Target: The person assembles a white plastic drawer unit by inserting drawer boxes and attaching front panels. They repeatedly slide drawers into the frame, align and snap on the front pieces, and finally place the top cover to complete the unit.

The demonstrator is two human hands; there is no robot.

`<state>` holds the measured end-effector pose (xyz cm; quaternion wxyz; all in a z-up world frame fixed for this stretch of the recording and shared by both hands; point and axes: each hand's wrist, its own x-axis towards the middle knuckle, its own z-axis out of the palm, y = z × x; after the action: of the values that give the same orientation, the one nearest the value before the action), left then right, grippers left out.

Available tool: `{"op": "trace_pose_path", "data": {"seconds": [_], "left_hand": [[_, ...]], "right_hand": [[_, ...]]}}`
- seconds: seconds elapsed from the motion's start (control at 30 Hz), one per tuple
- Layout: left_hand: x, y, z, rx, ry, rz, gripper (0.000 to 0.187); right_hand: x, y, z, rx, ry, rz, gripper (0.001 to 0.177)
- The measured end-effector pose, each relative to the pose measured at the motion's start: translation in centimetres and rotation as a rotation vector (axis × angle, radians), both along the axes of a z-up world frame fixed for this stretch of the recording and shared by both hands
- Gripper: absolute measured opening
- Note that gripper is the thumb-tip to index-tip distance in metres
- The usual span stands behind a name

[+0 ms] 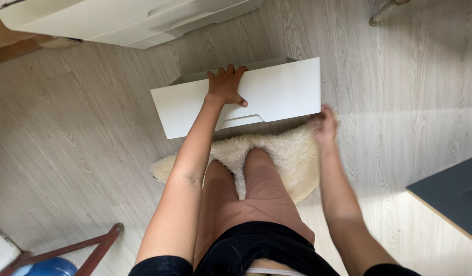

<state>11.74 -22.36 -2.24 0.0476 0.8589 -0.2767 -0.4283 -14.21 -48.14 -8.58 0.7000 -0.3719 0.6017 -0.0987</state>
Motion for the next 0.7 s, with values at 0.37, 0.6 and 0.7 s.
{"op": "trace_pose_path", "data": {"seconds": [0.37,0.6,0.7], "left_hand": [[0.4,0.2,-0.7,-0.006,0.002,0.003,0.12],[0.6,-0.1,-1.5,-0.001,0.097,0.077,0.129],[-0.5,-1.2,-1.3,-0.158,0.122,0.191,0.141]], "right_hand": [[3.4,16.4,-2.6,0.208,-0.278,-0.245,0.065],[4.7,13.5,-0.1,0.195,-0.177,-0.269,0.054],[6.3,9.4,2.8,-0.055,-0.179,-0.103,0.045]]}}
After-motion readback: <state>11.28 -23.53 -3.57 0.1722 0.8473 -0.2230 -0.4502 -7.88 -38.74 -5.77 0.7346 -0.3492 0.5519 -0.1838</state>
